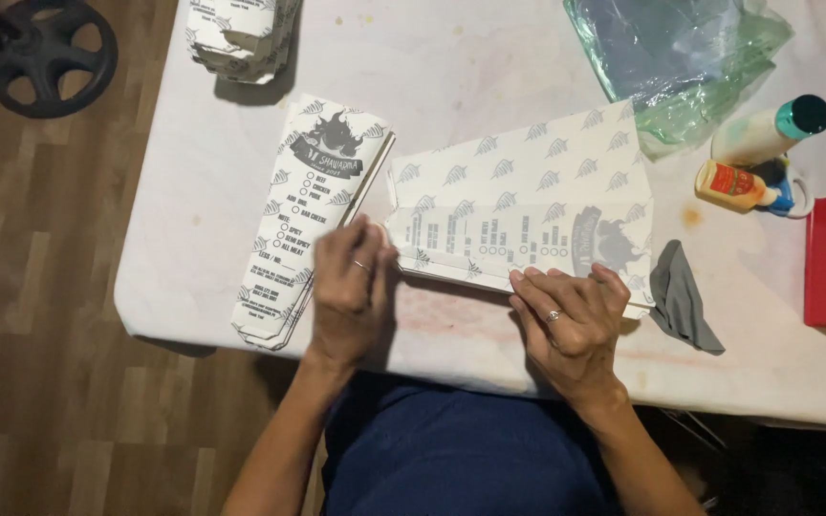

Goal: Folding printed paper wrappers and securing them with adhesive tape on a work table.

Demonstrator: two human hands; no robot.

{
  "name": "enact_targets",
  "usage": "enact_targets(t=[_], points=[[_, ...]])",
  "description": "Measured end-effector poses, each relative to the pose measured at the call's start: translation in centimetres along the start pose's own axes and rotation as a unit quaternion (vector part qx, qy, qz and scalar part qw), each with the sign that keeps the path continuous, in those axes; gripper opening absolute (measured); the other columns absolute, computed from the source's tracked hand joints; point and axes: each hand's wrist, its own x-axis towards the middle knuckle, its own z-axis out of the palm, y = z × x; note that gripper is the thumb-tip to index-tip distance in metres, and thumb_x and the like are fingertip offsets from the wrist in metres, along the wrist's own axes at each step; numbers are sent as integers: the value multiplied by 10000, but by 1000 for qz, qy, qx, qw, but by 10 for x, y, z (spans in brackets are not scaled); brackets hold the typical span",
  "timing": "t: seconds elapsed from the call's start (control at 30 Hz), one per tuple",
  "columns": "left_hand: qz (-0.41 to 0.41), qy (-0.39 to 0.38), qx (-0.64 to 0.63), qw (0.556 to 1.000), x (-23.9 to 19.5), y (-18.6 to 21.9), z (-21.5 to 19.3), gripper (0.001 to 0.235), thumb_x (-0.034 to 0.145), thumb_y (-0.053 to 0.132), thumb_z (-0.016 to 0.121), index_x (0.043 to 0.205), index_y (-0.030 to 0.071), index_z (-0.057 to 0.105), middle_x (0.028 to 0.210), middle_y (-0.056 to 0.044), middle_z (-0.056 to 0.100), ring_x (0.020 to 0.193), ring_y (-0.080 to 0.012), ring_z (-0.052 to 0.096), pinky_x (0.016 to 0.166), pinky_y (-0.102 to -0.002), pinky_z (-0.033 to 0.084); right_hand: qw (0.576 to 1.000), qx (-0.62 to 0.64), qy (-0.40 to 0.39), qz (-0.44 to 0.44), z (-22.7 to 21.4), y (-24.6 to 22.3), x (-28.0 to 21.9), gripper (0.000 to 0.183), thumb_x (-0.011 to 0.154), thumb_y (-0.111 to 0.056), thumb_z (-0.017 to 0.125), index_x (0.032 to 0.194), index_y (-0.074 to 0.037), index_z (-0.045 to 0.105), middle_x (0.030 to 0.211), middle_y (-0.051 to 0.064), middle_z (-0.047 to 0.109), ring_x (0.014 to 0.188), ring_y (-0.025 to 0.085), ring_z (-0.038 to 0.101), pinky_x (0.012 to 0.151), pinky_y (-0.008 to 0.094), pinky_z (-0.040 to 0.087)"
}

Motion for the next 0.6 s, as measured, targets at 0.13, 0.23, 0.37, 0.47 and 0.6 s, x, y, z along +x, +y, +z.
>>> enact_targets(t=[0.13,0.23,0.37,0.47,0.6], points=[[-2,50,16,999,11,30,12,188,960,20,692,1080,-124,714,1089,-287,659,952,-454,653,840,-521,568,1000,6,-8,3,0,1,0,182,915,-276,814,1094,-248,812,1006,-68,776,920,148,672,1133,429,366],[39,55,-70,995,11,59,36,228,912,49,755,1089,-91,724,1084,-283,695,969,-463,692,872,-529,583,1000,14,-14,-4,-4,2,6,218,900,-248,829,1116,-216,820,990,-28,761,888,163,661,1135,432,364],[6,37,-19,999,-1,19,21,184,946,35,716,1043,-122,725,1061,-285,685,952,-450,677,837,-520,567,999,21,-31,-4,-6,4,8,191,910,-268,817,1096,-225,819,981,-42,769,877,157,662,1145,427,350],[-55,14,-10,998,-2,2,0,204,960,30,715,1058,-149,713,1076,-290,671,989,-436,661,867,-494,568,999,21,-39,-1,-7,4,10,148,922,-278,807,1062,-231,819,955,-55,770,857,154,664,1144,435,355],[-92,-37,-2,995,-18,4,7,249,975,-7,633,1191,-131,637,1189,-315,646,1168,-495,613,1040,-556,498,996,15,-82,-6,-16,1,29,68,900,-235,822,955,-194,818,833,-33,751,740,152,643,1131,436,391]])
